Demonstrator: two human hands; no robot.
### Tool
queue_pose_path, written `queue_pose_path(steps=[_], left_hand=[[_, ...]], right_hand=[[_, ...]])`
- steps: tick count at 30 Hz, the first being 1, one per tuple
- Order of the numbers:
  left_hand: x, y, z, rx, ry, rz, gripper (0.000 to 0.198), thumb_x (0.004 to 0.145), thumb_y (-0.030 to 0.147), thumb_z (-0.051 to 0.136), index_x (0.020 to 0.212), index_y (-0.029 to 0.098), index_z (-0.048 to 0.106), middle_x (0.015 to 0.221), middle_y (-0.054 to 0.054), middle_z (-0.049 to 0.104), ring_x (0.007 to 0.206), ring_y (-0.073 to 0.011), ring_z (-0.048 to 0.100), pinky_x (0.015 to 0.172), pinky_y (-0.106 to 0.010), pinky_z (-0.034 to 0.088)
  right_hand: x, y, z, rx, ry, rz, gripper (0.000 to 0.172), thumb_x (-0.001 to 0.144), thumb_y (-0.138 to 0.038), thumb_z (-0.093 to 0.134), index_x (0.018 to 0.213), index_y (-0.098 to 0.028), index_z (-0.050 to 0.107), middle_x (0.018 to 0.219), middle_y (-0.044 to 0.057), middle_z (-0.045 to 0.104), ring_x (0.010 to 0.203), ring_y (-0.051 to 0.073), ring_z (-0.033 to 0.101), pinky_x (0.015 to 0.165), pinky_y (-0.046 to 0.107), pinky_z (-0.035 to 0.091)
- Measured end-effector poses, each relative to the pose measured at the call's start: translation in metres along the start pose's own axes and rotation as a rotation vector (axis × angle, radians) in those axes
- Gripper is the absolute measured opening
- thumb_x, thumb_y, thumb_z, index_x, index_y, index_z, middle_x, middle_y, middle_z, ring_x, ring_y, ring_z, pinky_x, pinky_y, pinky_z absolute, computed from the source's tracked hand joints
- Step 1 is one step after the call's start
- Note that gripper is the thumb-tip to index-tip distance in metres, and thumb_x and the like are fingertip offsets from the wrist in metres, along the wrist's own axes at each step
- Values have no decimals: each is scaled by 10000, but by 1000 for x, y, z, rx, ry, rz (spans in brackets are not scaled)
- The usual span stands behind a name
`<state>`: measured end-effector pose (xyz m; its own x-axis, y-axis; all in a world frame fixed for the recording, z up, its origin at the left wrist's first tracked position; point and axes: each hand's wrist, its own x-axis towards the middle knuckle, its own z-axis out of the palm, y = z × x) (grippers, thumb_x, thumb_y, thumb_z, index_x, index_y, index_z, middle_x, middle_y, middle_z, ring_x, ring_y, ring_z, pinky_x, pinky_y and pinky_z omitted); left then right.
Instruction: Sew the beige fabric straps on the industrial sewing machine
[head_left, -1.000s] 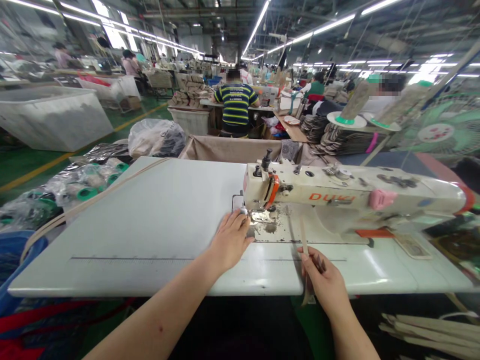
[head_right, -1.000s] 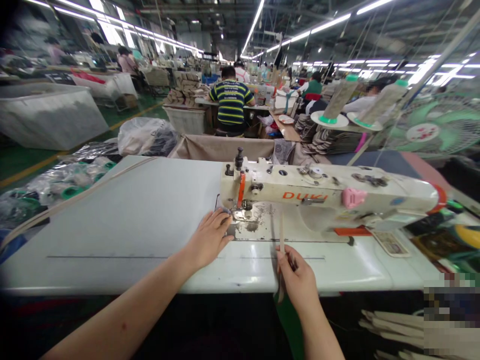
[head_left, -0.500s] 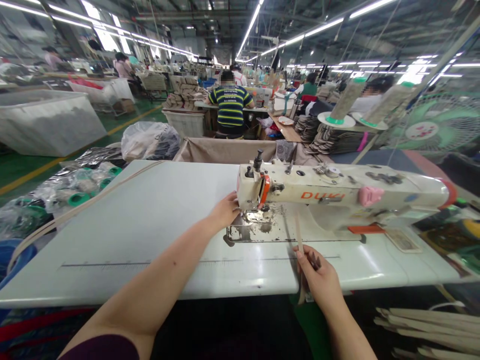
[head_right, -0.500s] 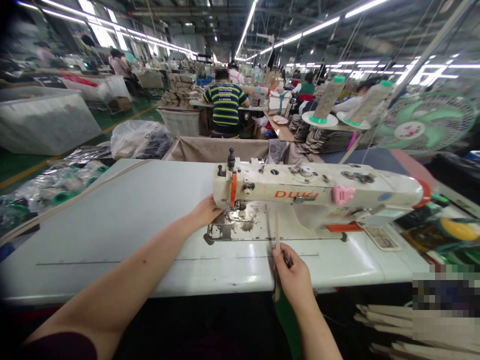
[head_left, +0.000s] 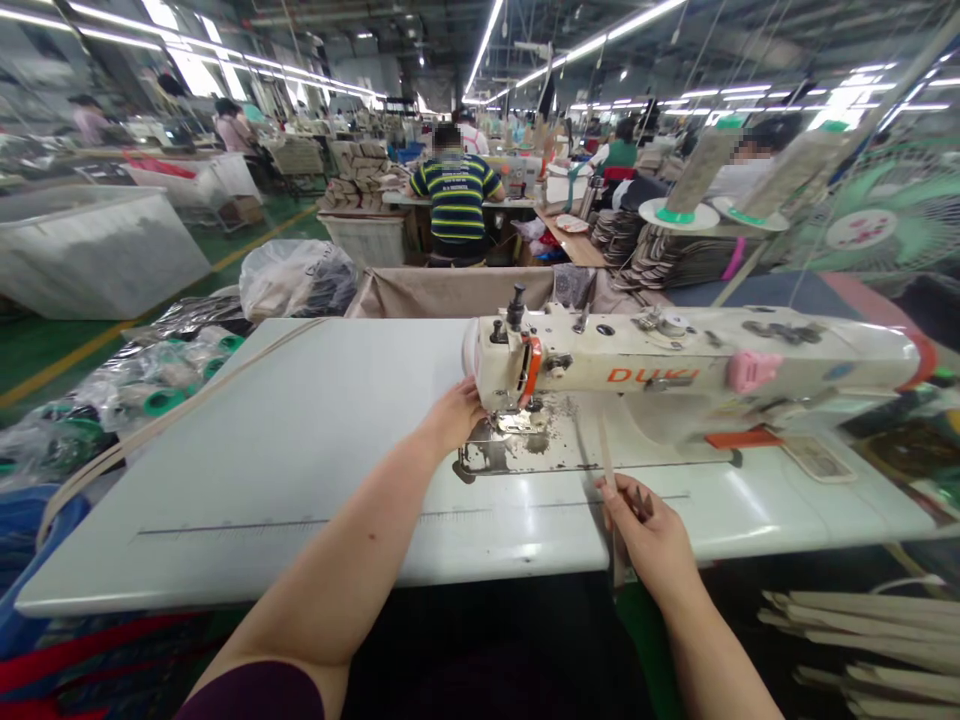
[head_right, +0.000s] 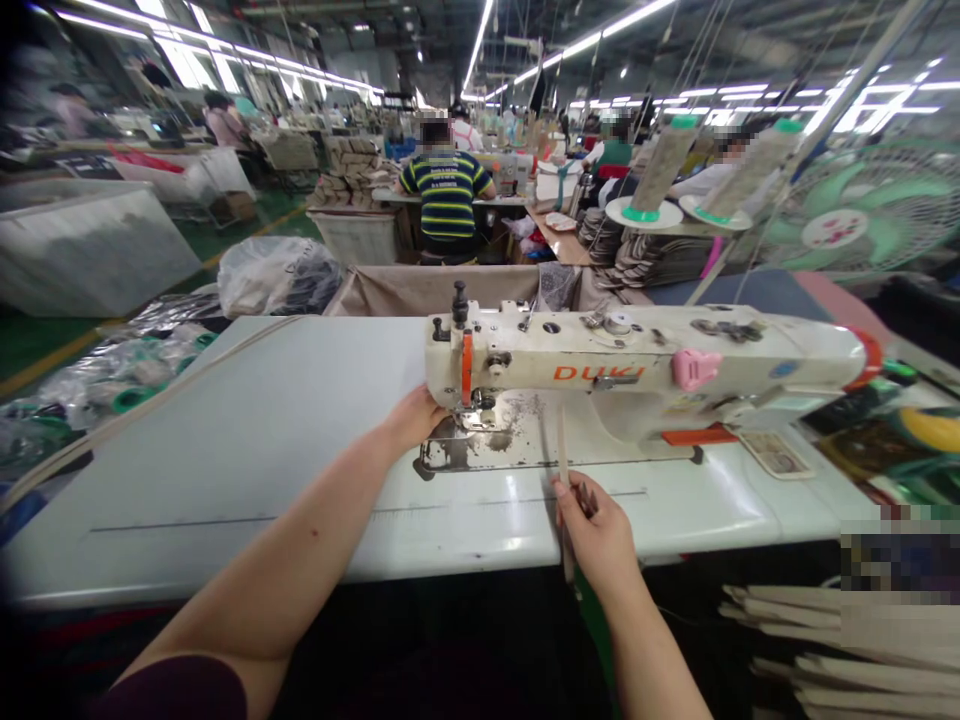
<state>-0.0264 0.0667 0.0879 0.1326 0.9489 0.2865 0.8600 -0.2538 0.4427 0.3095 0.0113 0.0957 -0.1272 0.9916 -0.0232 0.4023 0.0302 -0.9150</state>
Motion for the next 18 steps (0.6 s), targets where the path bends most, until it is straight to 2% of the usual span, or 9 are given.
queue_pose_path(steps=[4, 8, 11, 15, 18], left_hand=[[-2, -4, -4, 18, -5, 11, 254, 922, 217, 649, 1160, 193, 735, 1237, -106, 690, 1192, -271, 614, 1106, -417, 490], [-2, -8, -7, 25, 3, 35, 174, 892, 221, 697, 1048, 233, 774, 1146, -69, 727, 1154, -266, 616, 1145, -460, 430], [-3, -8, -11, 23, 10, 26, 118, 877, 241, 730, 977, 254, 790, 1081, -55, 748, 1115, -260, 623, 1119, -467, 430], [-12, 0, -17, 16, 18, -53, 60, 873, 260, 740, 886, 244, 796, 1010, -51, 757, 1029, -251, 652, 1047, -453, 459], [-24, 9, -18, -11, -5, -113, 90, 892, 232, 704, 862, 247, 788, 964, -14, 752, 928, -201, 676, 953, -374, 501]], right_hand=[[0, 6, 0, 17, 8, 6, 506, 844, -636, 640, 1035, -170, 683, 615, -11, 580, 586, 184, 542, 578, 296, 428], [0, 9, -1, 9, 1, -13, 482, 869, -621, 617, 1038, -175, 682, 608, -16, 577, 574, 177, 537, 566, 289, 426], [1, 6, -1, -14, 4, -30, 450, 876, -601, 609, 1018, -180, 683, 597, -18, 580, 570, 179, 547, 570, 290, 436], [-1, -1, -1, -36, 17, -42, 438, 866, -595, 602, 977, -179, 688, 576, -11, 583, 569, 192, 564, 579, 303, 453], [-2, -5, -1, -37, 30, -41, 440, 865, -592, 598, 975, -176, 692, 585, -4, 597, 577, 198, 573, 596, 312, 461]])
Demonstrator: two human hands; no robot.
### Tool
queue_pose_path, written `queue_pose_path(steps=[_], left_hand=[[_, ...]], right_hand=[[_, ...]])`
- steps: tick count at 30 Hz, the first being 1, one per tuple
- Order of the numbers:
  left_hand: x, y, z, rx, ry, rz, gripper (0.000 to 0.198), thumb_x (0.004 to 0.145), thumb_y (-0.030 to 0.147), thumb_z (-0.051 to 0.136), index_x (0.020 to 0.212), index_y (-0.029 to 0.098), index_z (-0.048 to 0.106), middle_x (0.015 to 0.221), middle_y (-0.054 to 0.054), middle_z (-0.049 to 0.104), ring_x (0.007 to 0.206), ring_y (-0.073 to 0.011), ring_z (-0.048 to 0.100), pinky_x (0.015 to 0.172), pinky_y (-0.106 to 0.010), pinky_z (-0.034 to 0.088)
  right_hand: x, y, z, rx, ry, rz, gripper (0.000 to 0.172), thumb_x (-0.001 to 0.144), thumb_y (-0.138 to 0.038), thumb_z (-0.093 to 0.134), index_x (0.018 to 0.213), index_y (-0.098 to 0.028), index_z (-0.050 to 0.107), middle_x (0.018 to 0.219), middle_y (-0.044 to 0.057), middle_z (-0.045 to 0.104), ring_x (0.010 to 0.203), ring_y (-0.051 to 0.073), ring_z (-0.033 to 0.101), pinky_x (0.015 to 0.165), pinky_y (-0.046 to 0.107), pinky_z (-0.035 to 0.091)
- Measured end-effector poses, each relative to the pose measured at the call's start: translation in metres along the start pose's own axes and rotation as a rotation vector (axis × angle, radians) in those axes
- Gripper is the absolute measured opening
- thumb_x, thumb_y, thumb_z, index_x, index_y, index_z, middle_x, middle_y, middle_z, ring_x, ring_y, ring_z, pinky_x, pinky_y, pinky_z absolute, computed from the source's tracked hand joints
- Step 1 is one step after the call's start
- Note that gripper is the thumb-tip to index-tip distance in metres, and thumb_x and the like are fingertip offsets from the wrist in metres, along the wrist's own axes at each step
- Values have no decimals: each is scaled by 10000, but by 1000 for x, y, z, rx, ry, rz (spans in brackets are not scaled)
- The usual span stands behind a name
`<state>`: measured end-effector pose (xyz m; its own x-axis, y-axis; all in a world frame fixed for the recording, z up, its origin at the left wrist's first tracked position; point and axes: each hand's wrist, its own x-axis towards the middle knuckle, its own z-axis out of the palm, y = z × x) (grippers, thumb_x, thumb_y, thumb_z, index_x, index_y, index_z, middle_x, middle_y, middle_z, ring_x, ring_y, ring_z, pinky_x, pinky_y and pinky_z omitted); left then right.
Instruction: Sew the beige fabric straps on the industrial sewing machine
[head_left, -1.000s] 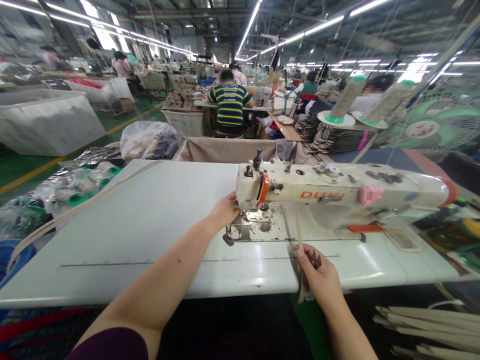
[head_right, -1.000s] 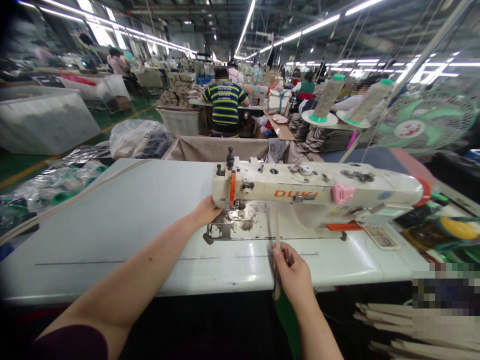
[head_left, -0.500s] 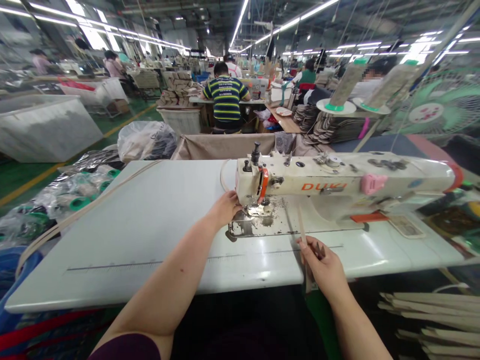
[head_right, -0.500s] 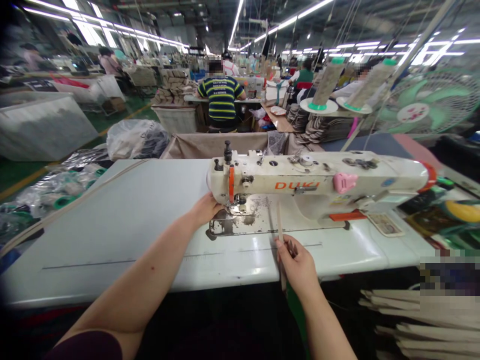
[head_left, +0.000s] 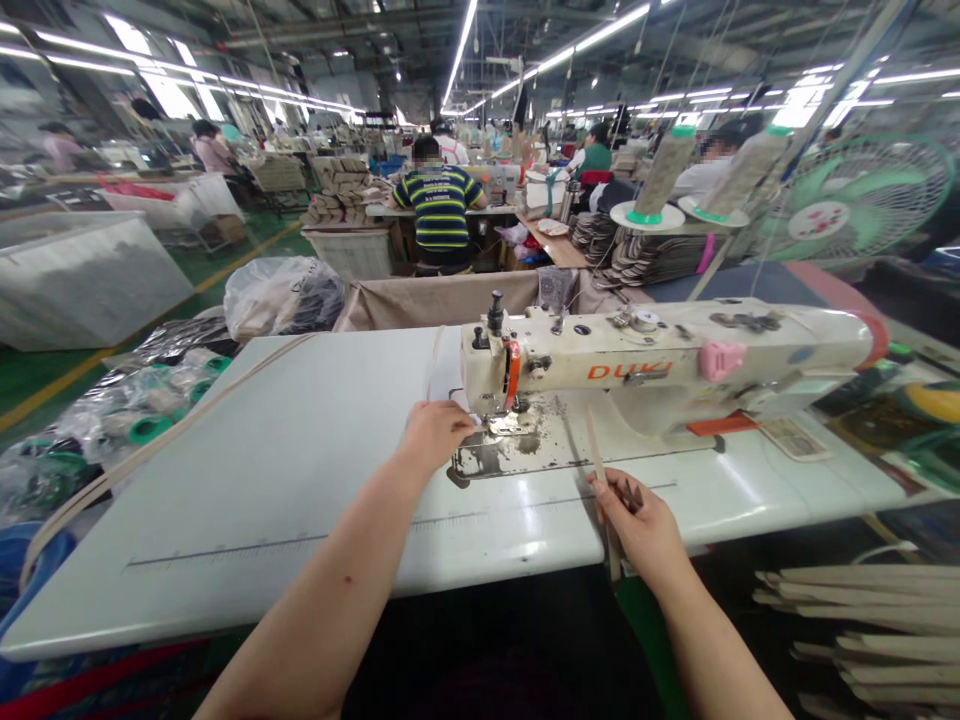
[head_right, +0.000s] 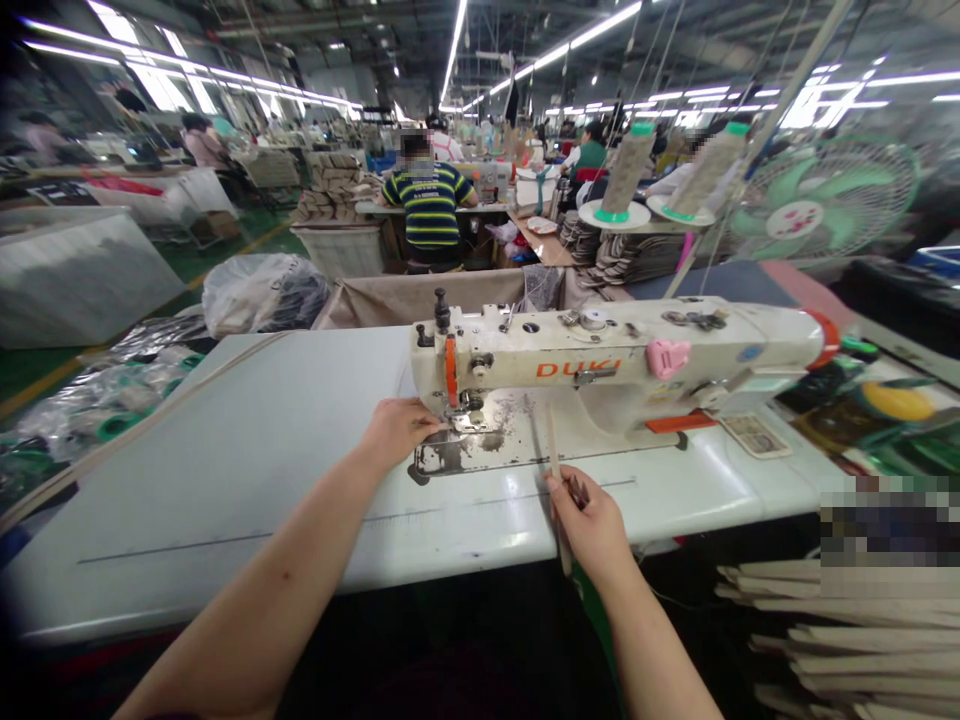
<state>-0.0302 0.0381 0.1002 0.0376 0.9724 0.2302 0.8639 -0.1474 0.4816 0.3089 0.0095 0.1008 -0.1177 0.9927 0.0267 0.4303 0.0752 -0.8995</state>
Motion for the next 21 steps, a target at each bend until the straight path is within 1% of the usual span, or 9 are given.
queue_pose_path(steps=[3, 9, 13, 15, 17, 21], left_hand=[[-10, 7, 1, -36, -24, -35, 123, 896, 177, 671, 894, 232, 781, 979, -14, 727, 886, -167, 675, 836, -292, 524], [-17, 16, 3, -76, -11, -84, 118, 887, 139, 674, 883, 206, 771, 959, -23, 680, 843, -160, 648, 788, -275, 510], [-29, 27, 7, -84, 0, -113, 85, 884, 167, 692, 912, 202, 763, 914, -19, 641, 790, -148, 625, 736, -265, 497], [-37, 35, 13, -75, 8, -139, 99, 889, 182, 685, 959, 199, 753, 917, -23, 624, 775, -151, 618, 740, -275, 504], [-44, 45, 20, -56, 23, -175, 117, 903, 187, 655, 988, 192, 735, 954, -36, 616, 784, -157, 620, 783, -292, 519], [-47, 62, 30, -10, 24, -236, 121, 914, 187, 604, 986, 169, 700, 1049, -83, 608, 862, -188, 644, 856, -314, 537]], right_hand=[[0, -1, -1, -9, -8, -3, 436, 862, -587, 598, 980, -178, 695, 599, -1, 611, 591, 201, 577, 617, 316, 470], [1, 0, -1, 14, -33, -4, 426, 863, -578, 593, 980, -180, 686, 598, -13, 590, 594, 197, 569, 608, 304, 455], [0, -1, 0, 21, -28, -8, 448, 865, -601, 602, 984, -177, 688, 614, -7, 592, 606, 198, 567, 620, 308, 453], [0, -1, 0, 25, -28, -11, 465, 864, -614, 606, 987, -174, 691, 625, 0, 602, 615, 199, 569, 626, 311, 456], [0, -1, 1, 26, -28, -15, 468, 861, -618, 606, 980, -174, 692, 632, 5, 607, 620, 202, 572, 625, 313, 458], [0, -2, 1, 18, -28, -19, 425, 870, -586, 593, 969, -184, 691, 613, -9, 590, 600, 193, 558, 618, 308, 452]])
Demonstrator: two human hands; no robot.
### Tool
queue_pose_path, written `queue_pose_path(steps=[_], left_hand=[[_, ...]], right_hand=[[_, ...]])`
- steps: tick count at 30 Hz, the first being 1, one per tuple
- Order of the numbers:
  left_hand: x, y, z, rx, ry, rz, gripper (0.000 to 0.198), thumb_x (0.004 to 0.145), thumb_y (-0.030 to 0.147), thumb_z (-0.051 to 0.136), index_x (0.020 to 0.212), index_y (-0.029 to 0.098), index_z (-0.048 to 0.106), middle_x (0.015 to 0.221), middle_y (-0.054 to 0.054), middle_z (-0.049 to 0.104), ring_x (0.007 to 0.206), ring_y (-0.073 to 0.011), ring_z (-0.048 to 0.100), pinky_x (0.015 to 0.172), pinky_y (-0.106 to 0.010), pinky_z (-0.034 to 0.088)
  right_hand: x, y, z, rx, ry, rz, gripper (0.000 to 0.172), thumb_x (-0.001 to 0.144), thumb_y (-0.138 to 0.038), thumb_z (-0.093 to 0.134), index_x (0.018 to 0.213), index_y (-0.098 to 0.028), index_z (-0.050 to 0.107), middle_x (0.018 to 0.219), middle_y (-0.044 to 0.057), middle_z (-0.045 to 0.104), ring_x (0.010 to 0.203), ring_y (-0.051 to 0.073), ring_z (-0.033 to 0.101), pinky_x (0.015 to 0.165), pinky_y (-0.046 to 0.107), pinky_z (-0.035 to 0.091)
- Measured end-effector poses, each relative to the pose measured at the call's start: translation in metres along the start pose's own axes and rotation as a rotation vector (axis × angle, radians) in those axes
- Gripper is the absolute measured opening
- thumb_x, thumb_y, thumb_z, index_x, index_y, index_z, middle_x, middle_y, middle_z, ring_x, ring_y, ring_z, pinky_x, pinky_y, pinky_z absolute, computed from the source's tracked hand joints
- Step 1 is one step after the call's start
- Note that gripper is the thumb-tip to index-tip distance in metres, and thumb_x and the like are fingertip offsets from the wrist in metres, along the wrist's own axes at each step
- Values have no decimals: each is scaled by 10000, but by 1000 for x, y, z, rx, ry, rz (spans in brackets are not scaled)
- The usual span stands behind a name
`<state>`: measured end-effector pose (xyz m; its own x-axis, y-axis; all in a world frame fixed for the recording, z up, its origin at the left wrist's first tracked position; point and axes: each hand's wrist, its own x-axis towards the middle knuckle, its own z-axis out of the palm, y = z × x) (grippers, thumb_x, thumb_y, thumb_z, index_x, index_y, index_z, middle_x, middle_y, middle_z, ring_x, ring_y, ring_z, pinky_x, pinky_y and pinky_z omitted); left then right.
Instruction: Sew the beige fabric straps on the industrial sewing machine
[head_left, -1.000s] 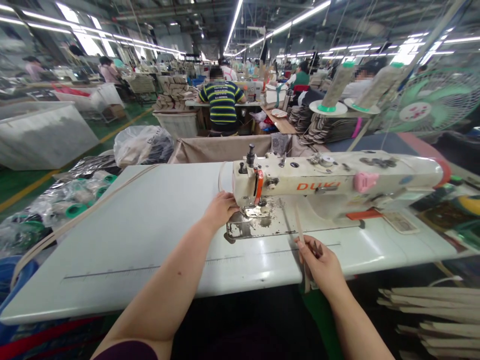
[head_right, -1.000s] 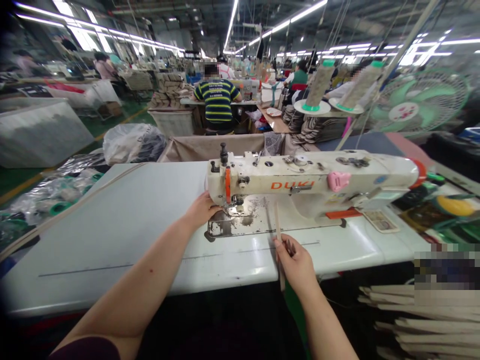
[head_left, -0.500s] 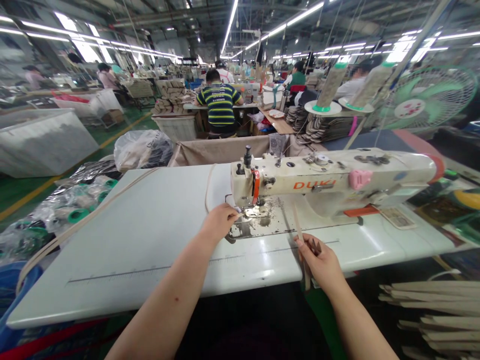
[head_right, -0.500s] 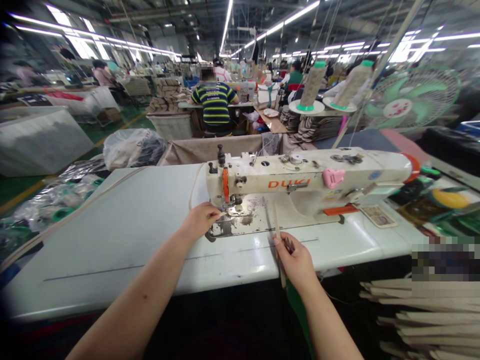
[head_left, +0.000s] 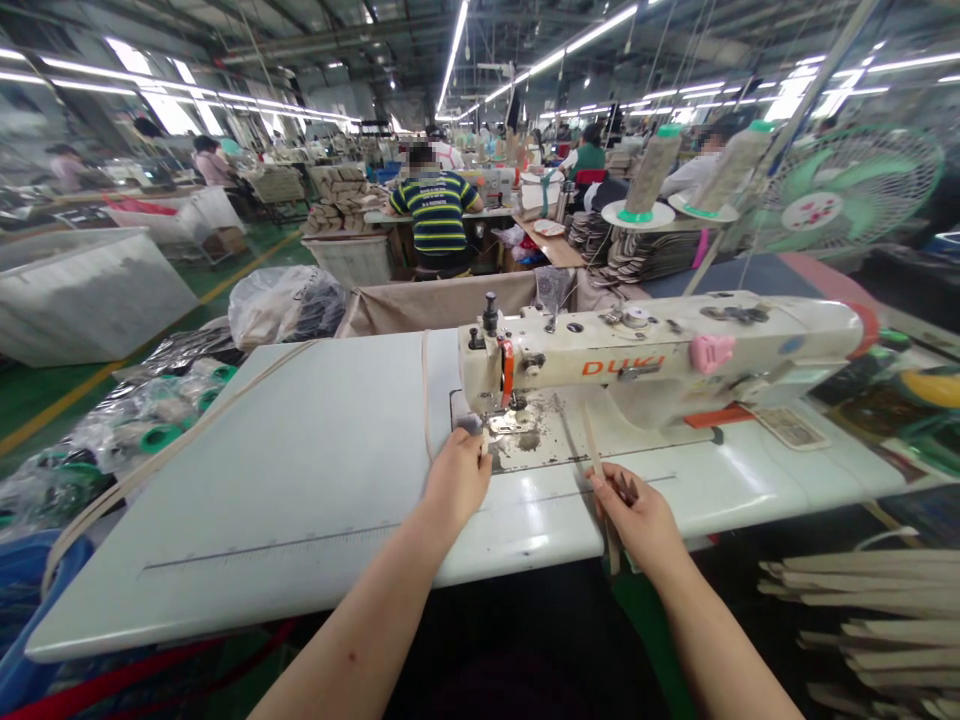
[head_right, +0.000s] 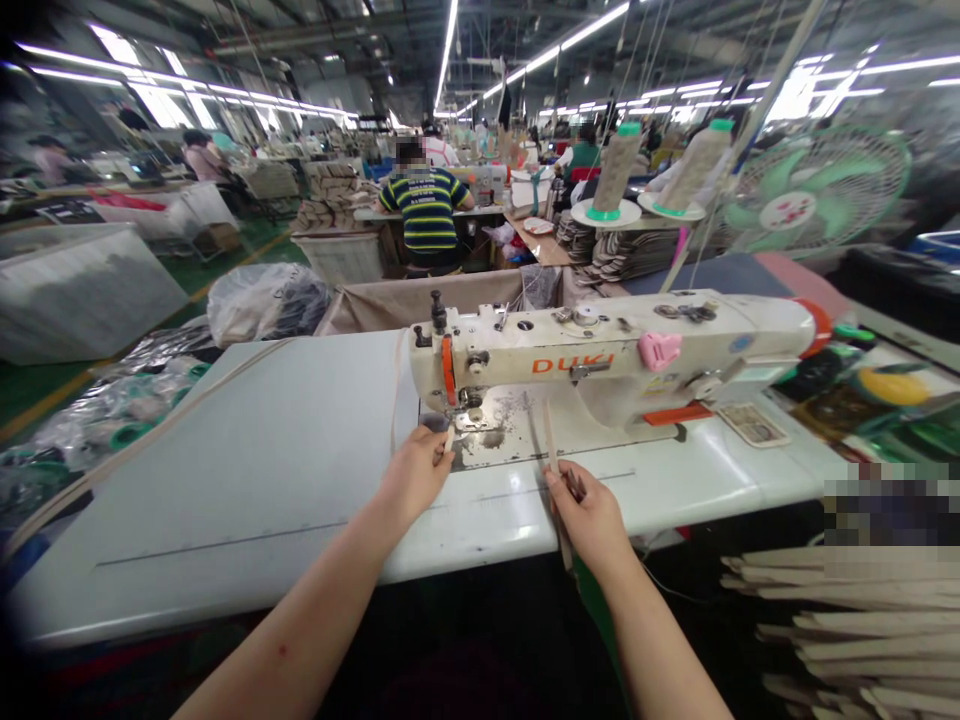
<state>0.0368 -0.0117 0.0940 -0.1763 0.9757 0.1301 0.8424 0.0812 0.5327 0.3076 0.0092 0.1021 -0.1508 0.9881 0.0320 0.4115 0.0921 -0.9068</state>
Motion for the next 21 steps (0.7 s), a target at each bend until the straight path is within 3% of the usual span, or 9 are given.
queue_pose_path(steps=[7, 13, 18, 21], left_hand=[[-8, 26, -1, 76, -72, -56, 331, 944, 278, 551, 1229, 124, 618, 1092, -131, 596, 891, -237, 675, 853, -334, 546], [-22, 37, -4, 114, -148, -54, 431, 976, 362, 490, 1307, 95, 559, 1189, -194, 586, 980, -301, 690, 873, -378, 537], [-30, 34, 0, 41, -177, -22, 372, 1001, 224, 369, 1311, 114, 544, 1213, -193, 588, 960, -250, 703, 867, -322, 540], [-34, 29, 0, 69, -209, -4, 437, 970, 123, 345, 1385, 130, 482, 1236, -187, 580, 928, -222, 703, 821, -285, 538]], right_hand=[[-2, -2, -1, -8, 2, -5, 435, 870, -602, 589, 958, -190, 696, 577, -17, 576, 579, 192, 557, 606, 308, 450], [-3, -3, 0, 20, -12, -7, 434, 877, -599, 577, 957, -187, 687, 573, -26, 558, 581, 185, 542, 599, 298, 440], [-4, -2, 0, 40, -26, -28, 402, 905, -580, 562, 929, -196, 679, 589, -26, 562, 601, 180, 547, 610, 286, 435], [-6, -2, 0, 63, -26, -30, 415, 908, -594, 559, 930, -196, 678, 575, -35, 548, 570, 167, 523, 580, 274, 421]])
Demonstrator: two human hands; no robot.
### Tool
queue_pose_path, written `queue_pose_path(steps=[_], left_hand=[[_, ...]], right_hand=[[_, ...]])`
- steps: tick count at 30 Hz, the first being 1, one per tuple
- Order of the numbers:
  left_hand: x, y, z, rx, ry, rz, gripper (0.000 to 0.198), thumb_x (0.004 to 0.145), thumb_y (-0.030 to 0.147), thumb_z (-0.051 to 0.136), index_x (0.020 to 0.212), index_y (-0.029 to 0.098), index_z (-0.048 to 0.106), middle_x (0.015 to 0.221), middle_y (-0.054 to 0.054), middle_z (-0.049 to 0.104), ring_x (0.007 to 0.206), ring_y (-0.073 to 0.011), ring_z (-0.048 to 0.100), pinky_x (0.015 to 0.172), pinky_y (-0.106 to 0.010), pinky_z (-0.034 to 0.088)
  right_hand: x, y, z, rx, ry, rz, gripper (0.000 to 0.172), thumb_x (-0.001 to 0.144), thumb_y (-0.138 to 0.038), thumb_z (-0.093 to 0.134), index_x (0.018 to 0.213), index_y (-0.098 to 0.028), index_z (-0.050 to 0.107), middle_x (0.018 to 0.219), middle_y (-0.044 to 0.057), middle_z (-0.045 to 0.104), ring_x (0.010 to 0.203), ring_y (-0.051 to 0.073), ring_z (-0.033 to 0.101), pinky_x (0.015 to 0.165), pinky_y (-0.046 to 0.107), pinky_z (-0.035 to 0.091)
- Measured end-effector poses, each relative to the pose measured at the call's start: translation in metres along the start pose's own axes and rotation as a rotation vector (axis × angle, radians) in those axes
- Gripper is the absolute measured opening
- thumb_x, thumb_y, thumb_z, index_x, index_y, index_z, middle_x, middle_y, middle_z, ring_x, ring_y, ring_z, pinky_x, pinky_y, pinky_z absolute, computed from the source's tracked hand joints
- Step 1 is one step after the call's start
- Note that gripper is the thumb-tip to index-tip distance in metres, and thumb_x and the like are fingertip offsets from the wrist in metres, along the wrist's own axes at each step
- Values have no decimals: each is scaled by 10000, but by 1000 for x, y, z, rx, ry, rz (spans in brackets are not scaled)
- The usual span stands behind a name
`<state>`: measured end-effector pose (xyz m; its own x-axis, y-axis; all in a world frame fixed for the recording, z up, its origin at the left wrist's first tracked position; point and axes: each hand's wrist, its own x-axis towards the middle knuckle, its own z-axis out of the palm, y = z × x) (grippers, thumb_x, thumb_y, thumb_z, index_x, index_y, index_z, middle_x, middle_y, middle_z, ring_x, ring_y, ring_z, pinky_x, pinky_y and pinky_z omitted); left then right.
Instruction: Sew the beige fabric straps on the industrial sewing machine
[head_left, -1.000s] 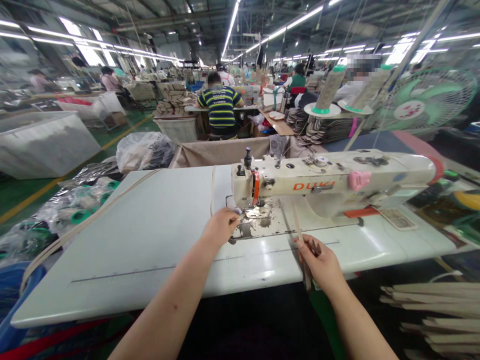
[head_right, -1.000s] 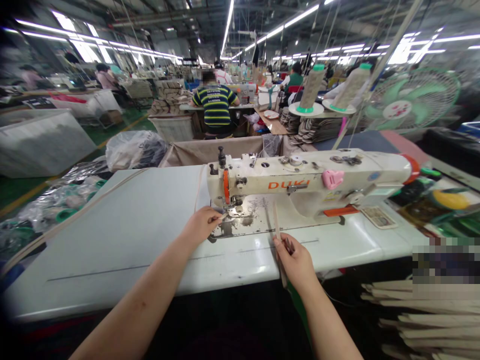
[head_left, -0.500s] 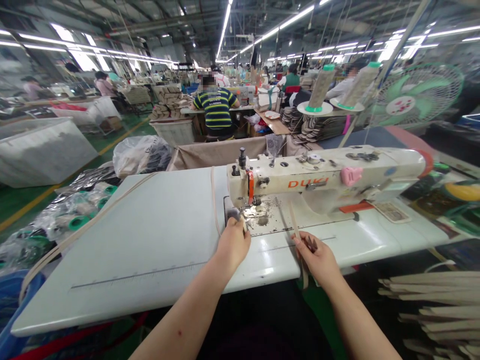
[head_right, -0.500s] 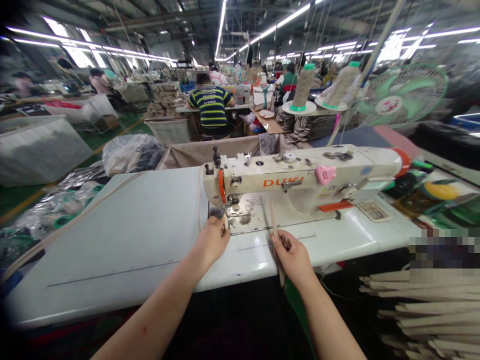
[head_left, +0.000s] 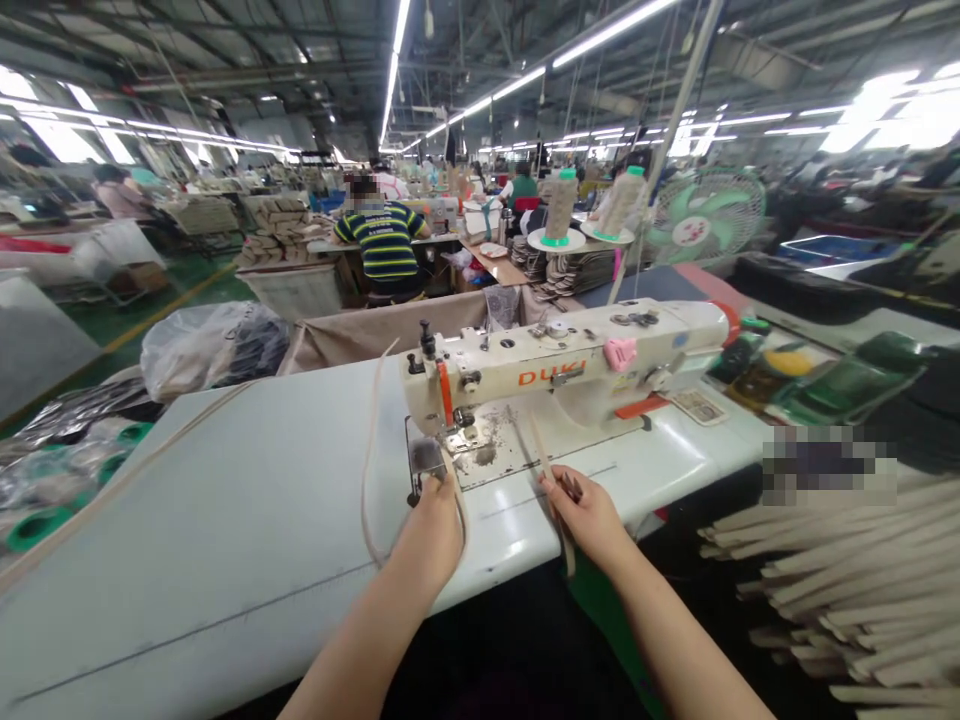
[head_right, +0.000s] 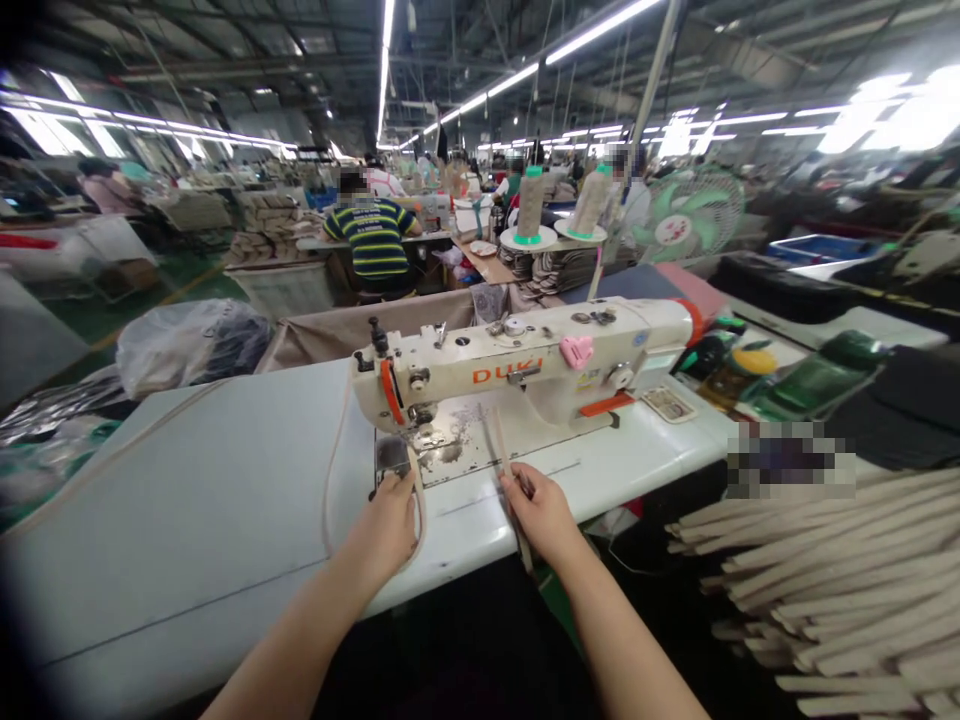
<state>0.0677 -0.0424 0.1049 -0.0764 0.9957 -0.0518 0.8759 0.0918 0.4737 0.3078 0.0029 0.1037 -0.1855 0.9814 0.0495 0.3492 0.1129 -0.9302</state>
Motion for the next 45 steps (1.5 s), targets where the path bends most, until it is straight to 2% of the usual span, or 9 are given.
queue_pose_path(steps=[3, 7, 12, 16, 21, 27, 31, 38, 45], left_hand=[[-3, -4, -4, 80, 1, 48, 464, 931, 132, 468, 1395, 142, 473, 1280, -174, 548, 1014, -248, 681, 892, -322, 531], [-4, -6, -10, 103, 33, 109, 398, 867, 227, 661, 1248, 153, 573, 1327, -161, 519, 1198, -286, 604, 1087, -394, 455], [-5, -5, -6, -13, -25, 139, 687, 771, 258, 757, 1393, 129, 495, 1507, -160, 455, 1409, -266, 458, 1219, -335, 320], [-3, -6, 0, 28, -98, 112, 652, 830, 268, 668, 1444, 144, 488, 1554, -153, 437, 1433, -268, 440, 1218, -351, 325], [7, -14, 10, 82, -165, 158, 511, 842, 215, 601, 1351, 168, 603, 1505, -125, 503, 1408, -265, 478, 1206, -327, 332], [15, -16, 18, 104, -236, 147, 577, 808, 194, 592, 1379, 110, 578, 1540, -153, 459, 1426, -279, 445, 1216, -332, 308], [16, -15, 23, 92, -219, 118, 592, 779, 183, 596, 1366, 103, 583, 1538, -159, 452, 1424, -293, 440, 1206, -338, 315], [9, -14, 26, 56, -140, 143, 574, 773, 146, 607, 1346, 114, 581, 1492, -155, 479, 1393, -275, 469, 1200, -326, 309], [-12, 1, 20, 51, -40, 122, 513, 830, 104, 574, 1342, 100, 566, 1459, -174, 484, 1338, -261, 509, 1159, -344, 361]], right_hand=[[-1, 1, 0, 18, 6, -12, 443, 908, -622, 559, 919, -194, 673, 573, -31, 550, 560, 163, 514, 568, 275, 422], [0, 6, 0, 26, 17, -44, 467, 907, -647, 556, 920, -196, 677, 590, -23, 554, 565, 167, 514, 570, 282, 426], [4, 16, 1, 15, 3, -49, 465, 915, -644, 539, 913, -198, 668, 594, -32, 525, 568, 168, 503, 589, 285, 410], [7, 22, 1, 3, 10, -63, 485, 899, -665, 540, 882, -197, 666, 636, -22, 521, 614, 181, 511, 620, 294, 411], [8, 23, 1, 4, 17, -99, 488, 901, -678, 537, 838, -210, 656, 680, 5, 584, 678, 213, 560, 694, 319, 455], [13, 28, 1, 25, -2, -109, 537, 871, -726, 544, 838, -203, 658, 704, 20, 627, 716, 221, 586, 746, 314, 484], [13, 29, 0, 51, 0, -126, 532, 856, -721, 566, 849, -199, 669, 777, 35, 669, 761, 226, 609, 762, 302, 490], [14, 27, -1, 35, 8, -138, 499, 848, -680, 577, 849, -189, 666, 750, 30, 660, 752, 225, 615, 728, 292, 475], [11, 13, -2, 34, -4, -107, 460, 828, -671, 535, 763, -218, 577, 548, -30, 523, 566, 186, 510, 627, 299, 429]])
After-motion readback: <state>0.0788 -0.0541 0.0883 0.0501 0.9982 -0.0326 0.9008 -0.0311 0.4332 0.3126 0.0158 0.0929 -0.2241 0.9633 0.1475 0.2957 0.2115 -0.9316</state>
